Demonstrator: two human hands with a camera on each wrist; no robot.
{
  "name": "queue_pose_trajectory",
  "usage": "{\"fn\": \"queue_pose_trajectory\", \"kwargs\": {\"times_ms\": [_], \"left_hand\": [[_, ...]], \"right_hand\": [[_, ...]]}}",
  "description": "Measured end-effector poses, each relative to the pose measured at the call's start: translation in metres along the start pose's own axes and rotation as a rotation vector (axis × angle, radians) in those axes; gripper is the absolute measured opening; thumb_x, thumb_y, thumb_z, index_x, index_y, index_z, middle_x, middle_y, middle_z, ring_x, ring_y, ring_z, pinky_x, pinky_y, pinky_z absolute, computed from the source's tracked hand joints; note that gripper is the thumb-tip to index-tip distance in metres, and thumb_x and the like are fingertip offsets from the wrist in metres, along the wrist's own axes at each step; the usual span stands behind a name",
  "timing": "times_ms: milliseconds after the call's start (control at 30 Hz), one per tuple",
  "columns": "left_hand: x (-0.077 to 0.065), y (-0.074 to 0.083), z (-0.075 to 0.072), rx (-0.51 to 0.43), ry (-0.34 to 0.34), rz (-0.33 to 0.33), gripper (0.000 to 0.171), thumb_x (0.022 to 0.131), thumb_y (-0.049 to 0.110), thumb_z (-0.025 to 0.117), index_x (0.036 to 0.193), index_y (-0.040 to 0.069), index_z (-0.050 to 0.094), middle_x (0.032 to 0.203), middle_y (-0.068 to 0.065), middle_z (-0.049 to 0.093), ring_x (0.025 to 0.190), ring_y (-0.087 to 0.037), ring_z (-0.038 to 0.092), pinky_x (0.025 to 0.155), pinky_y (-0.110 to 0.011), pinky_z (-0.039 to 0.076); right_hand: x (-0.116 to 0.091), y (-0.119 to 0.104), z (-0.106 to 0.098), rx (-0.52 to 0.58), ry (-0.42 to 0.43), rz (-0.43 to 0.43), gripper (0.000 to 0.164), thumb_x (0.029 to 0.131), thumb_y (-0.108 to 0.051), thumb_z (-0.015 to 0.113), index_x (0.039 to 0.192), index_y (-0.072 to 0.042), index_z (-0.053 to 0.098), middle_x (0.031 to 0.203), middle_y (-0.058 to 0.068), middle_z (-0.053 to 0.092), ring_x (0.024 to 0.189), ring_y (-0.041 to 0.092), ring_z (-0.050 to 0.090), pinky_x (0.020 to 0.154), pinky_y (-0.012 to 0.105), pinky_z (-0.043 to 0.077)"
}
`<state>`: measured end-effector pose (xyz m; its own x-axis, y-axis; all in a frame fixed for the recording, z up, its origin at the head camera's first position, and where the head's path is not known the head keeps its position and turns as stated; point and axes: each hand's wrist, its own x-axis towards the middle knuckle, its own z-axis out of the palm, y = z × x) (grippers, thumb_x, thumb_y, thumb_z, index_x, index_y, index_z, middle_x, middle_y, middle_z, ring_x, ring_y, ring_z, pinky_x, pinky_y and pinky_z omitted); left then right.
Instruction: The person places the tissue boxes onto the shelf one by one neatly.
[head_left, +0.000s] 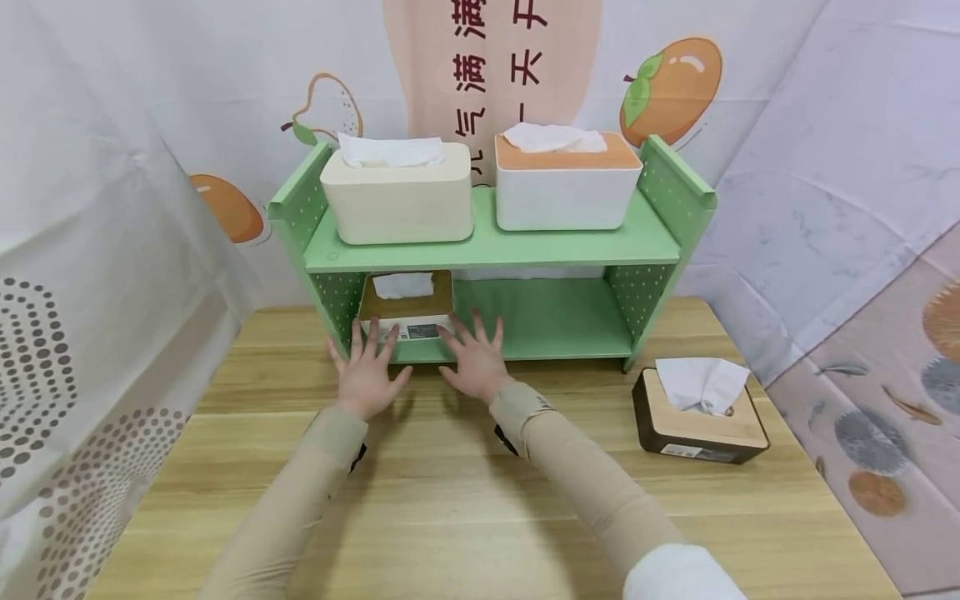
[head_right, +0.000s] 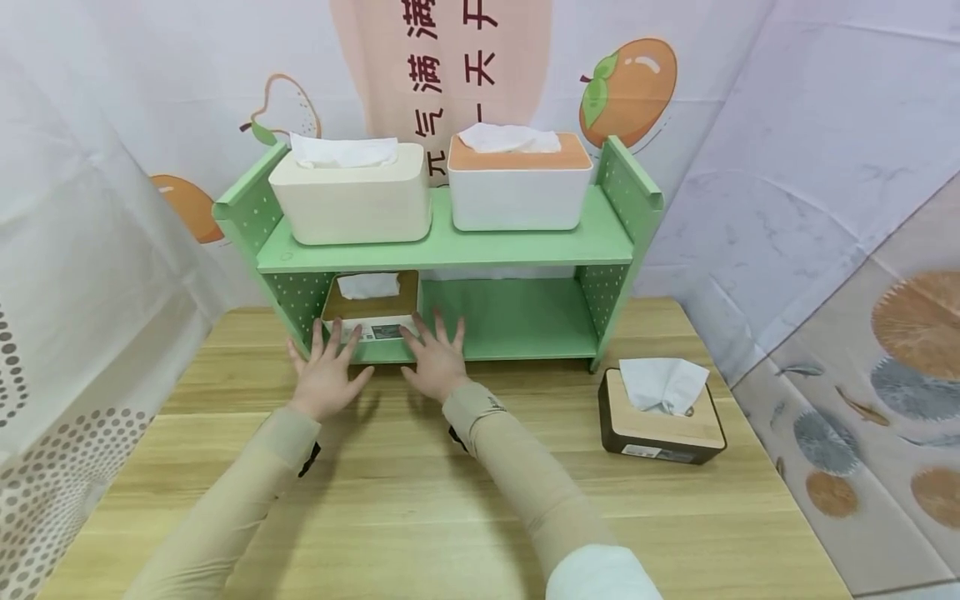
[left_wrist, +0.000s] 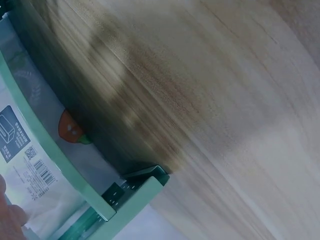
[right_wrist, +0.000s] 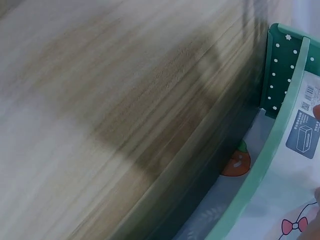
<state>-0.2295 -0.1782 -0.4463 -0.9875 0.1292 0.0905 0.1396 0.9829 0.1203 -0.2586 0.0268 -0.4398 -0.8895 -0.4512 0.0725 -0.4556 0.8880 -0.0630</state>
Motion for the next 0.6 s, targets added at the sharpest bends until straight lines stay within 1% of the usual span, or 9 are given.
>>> {"fn": "queue_pose_trajectory", "kwargs": {"times_ms": [133,300,400,500,600], "left_hand": [[0.000,0.000,0.002,0.007,0.008,0.003,0.072,0.096,0.052,0.041,0.154,0.020,0.012,0.159,-0.017,0.000,0.143,-0.040,-0.017,0.101,-0.071,-0.017],[-0.006,0.003,0.004,0.018,0.039,0.015,0.070,0.096,0.051,0.041,0.153,0.019,0.016,0.159,-0.019,0.000,0.143,-0.042,-0.013,0.102,-0.072,-0.011],[-0.009,0.005,0.005,0.010,0.065,0.031,0.069,0.096,0.050,0.043,0.153,0.017,0.019,0.158,-0.021,0.000,0.143,-0.043,-0.012,0.102,-0.073,-0.009],[-0.013,0.010,0.008,-0.006,0.086,0.054,0.068,0.096,0.049,0.043,0.152,0.017,0.022,0.158,-0.022,0.000,0.143,-0.045,-0.012,0.101,-0.074,-0.009],[-0.018,0.015,0.011,-0.029,0.092,0.072,0.068,0.096,0.048,0.044,0.152,0.016,0.023,0.157,-0.023,-0.001,0.142,-0.046,-0.012,0.101,-0.074,-0.011]], "right_hand": [[-0.001,-0.001,-0.001,0.042,0.007,-0.012,0.066,0.094,-0.049,0.049,0.151,-0.032,0.021,0.160,-0.001,0.010,0.147,0.034,-0.002,0.110,0.065,0.000],[-0.005,0.000,0.000,0.041,0.033,-0.014,0.063,0.095,-0.047,0.050,0.150,-0.033,0.024,0.159,0.004,0.015,0.147,0.032,0.000,0.111,0.064,0.001],[-0.009,0.004,0.000,0.042,0.069,-0.023,0.060,0.094,-0.045,0.051,0.149,-0.032,0.028,0.159,0.006,0.017,0.146,0.032,0.004,0.111,0.064,0.002],[-0.014,0.008,0.001,0.043,0.118,-0.044,0.059,0.094,-0.044,0.053,0.147,-0.030,0.032,0.158,0.005,0.019,0.146,0.032,0.008,0.110,0.065,0.005],[-0.021,0.012,0.003,0.051,0.157,-0.067,0.059,0.093,-0.043,0.055,0.146,-0.028,0.035,0.157,0.005,0.022,0.145,0.033,0.012,0.109,0.066,0.008]]}}
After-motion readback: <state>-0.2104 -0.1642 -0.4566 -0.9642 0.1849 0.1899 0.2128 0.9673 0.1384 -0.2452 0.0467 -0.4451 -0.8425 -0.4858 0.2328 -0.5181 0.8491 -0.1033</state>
